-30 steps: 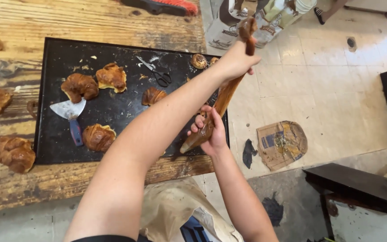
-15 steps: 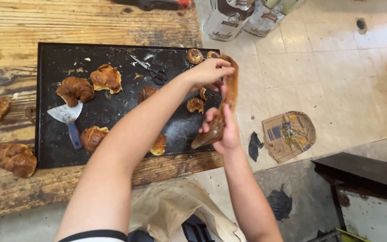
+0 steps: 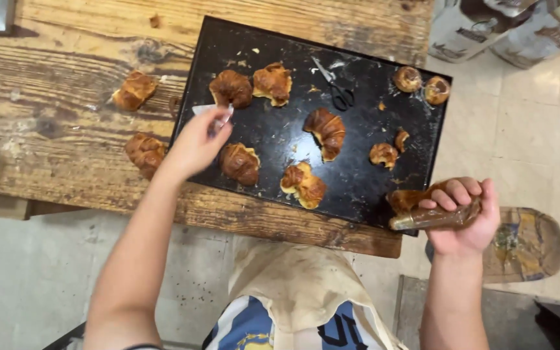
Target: Filling croissants with a chocolate-like cream using a piping bag on a wooden workbench in a bakery.
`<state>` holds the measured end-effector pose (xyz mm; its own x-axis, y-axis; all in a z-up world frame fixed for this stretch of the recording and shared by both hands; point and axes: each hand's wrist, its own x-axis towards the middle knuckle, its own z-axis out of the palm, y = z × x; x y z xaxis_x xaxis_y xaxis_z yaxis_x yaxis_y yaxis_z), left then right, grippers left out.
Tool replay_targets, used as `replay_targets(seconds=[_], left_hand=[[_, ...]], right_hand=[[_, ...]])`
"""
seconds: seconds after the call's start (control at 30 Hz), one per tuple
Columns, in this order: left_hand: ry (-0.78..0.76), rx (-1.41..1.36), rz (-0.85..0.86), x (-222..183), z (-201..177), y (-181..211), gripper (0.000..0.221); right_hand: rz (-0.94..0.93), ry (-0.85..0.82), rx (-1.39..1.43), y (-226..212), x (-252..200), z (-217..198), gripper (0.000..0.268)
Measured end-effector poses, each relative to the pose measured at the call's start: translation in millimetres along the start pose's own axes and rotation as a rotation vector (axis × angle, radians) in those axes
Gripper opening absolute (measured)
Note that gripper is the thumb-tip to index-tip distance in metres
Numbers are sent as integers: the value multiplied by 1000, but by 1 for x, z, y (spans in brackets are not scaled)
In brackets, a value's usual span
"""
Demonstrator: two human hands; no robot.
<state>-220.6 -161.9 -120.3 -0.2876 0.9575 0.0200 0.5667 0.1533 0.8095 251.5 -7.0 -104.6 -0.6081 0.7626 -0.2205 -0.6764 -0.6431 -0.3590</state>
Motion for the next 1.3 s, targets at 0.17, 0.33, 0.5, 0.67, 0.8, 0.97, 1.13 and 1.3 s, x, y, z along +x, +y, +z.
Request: replay_targets(seconds=[0.17,0.33,0.5,0.67,0.8,0.97,1.13,1.3], left_hand=[[-191,205,-429,-56,13,26,61],[-206,518,-138,-65,61,-29,69],[-43,350,-33,-74,55,-19,60],[419,332,294,-66,34,46,43],[520,239,444,-41,21,69,51],[322,367,175,-29,13,73,58],[201,580,-58,-37,24,-33,74],[286,737,-176,-57,32,-130,67]], right_hand=[[-27,5,-37,12,-6,-17,39],[-63,10,-115,26,-5,-19,35],[-127,2,-146,40,-7,-4,36],[-233,163,-192,48,-12,1,31],[-353,138,-73,61,-8,-10,32],[-336,35,30,67,-7,-5,33],[-361,102,71,67,-12,-12,32],[-382,131,63,70,-11,-15,31]])
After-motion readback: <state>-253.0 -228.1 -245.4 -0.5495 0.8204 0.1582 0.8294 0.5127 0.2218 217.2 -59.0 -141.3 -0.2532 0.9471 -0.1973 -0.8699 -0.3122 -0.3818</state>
